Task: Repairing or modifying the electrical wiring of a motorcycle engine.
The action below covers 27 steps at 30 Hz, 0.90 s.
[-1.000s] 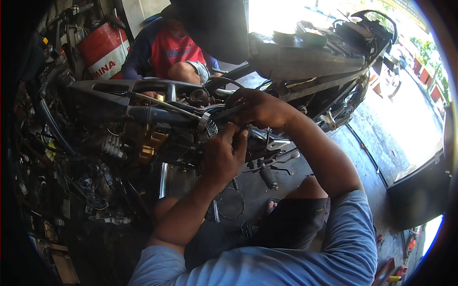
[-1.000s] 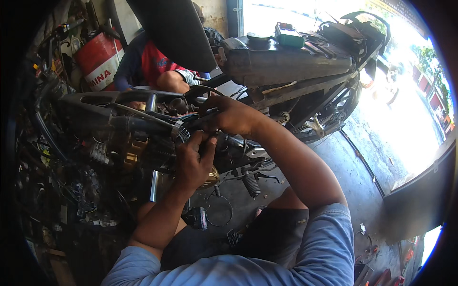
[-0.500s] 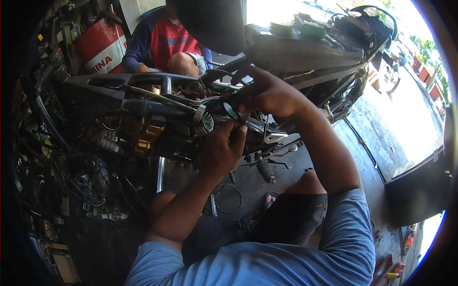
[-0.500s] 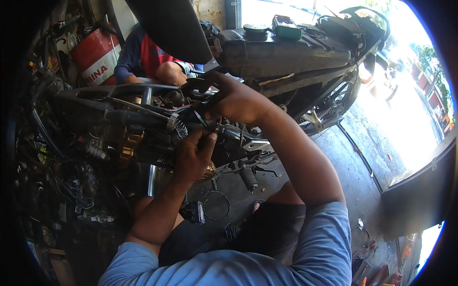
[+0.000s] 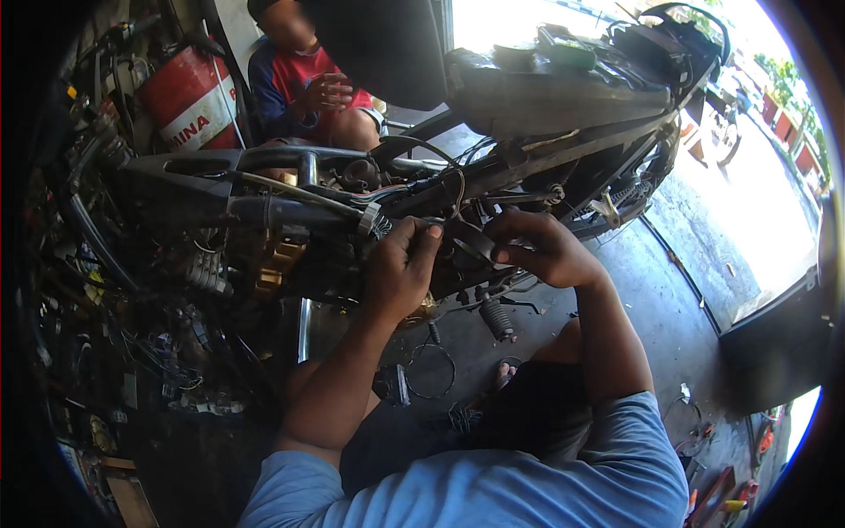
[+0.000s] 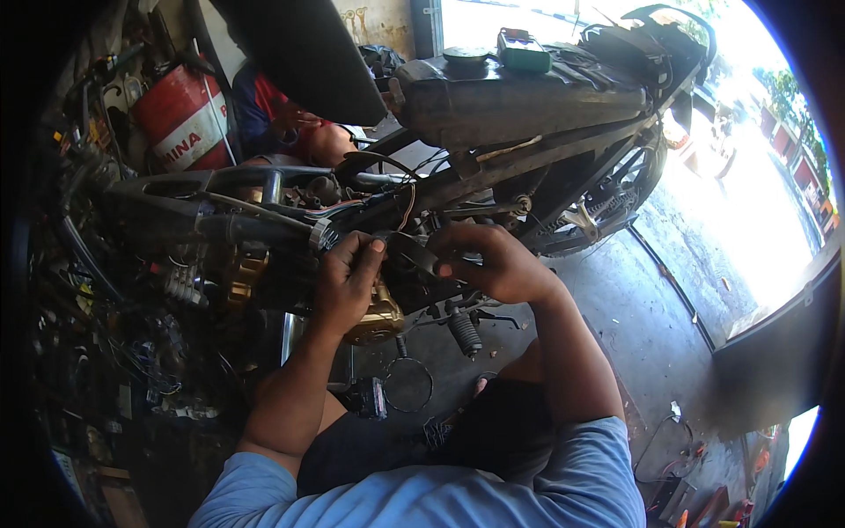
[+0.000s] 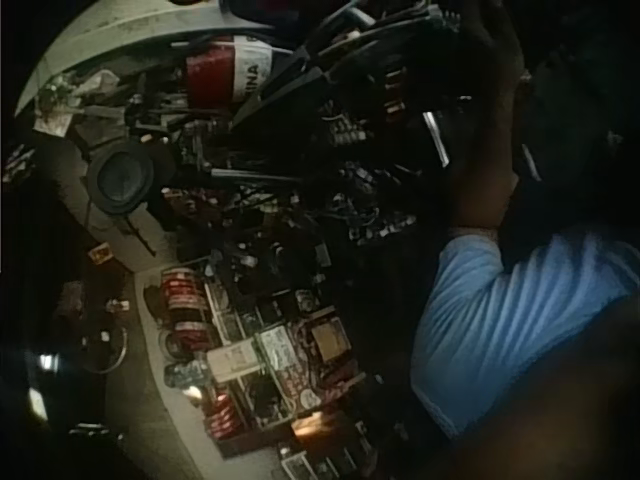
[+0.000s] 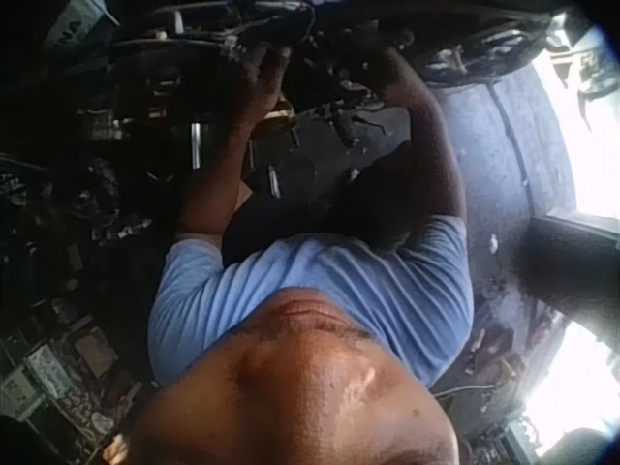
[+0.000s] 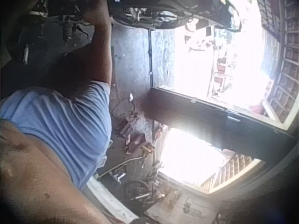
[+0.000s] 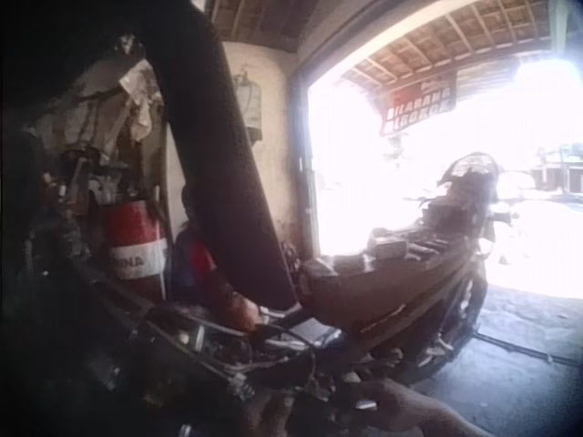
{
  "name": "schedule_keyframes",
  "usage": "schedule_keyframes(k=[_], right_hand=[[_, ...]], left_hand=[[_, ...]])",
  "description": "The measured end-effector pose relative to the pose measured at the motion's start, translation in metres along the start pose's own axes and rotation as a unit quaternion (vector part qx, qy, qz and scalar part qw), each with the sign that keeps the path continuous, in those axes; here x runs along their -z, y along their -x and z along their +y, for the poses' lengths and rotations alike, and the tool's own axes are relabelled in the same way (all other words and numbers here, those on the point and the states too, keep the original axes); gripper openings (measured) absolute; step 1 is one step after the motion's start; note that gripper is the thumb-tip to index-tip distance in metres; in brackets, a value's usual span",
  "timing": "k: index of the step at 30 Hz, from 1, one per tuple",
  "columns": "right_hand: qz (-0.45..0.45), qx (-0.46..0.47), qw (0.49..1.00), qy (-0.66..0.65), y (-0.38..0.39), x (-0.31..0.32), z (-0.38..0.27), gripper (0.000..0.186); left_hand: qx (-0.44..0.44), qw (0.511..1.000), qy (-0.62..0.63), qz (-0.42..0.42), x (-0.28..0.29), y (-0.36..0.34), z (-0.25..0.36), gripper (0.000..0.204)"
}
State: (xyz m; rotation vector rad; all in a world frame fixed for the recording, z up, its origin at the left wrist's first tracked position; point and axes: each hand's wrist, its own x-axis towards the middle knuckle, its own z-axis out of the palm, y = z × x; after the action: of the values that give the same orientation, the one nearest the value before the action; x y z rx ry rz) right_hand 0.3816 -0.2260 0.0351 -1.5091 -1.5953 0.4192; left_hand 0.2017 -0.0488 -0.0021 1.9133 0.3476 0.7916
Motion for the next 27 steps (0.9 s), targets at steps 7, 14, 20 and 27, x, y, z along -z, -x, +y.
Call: schedule_keyframes(k=[7,14,20,27], right_hand=[[0.018,0.046,0.999,-0.002,0.000,-0.007,0.008,0.023],[0.062,0.033,0.995,0.072,-0.004,-0.018,-0.004,0.023],[0.117,-0.002,0.989,0.086,-0.004,-0.029,0.007,0.043],[0.161,0.074,0.948,0.266,-0.024,-0.030,-0.020,0.071]], left_hand=[[0.014,0.995,-0.097,0.001,-0.008,-0.012,0.000,0.024],[-0.064,0.987,-0.140,0.055,-0.015,-0.012,-0.003,0.018],[-0.026,0.999,-0.021,0.026,-0.017,-0.008,0.010,0.011],[-0.067,0.995,-0.032,0.063,-0.019,-0.006,0.010,0.009]])
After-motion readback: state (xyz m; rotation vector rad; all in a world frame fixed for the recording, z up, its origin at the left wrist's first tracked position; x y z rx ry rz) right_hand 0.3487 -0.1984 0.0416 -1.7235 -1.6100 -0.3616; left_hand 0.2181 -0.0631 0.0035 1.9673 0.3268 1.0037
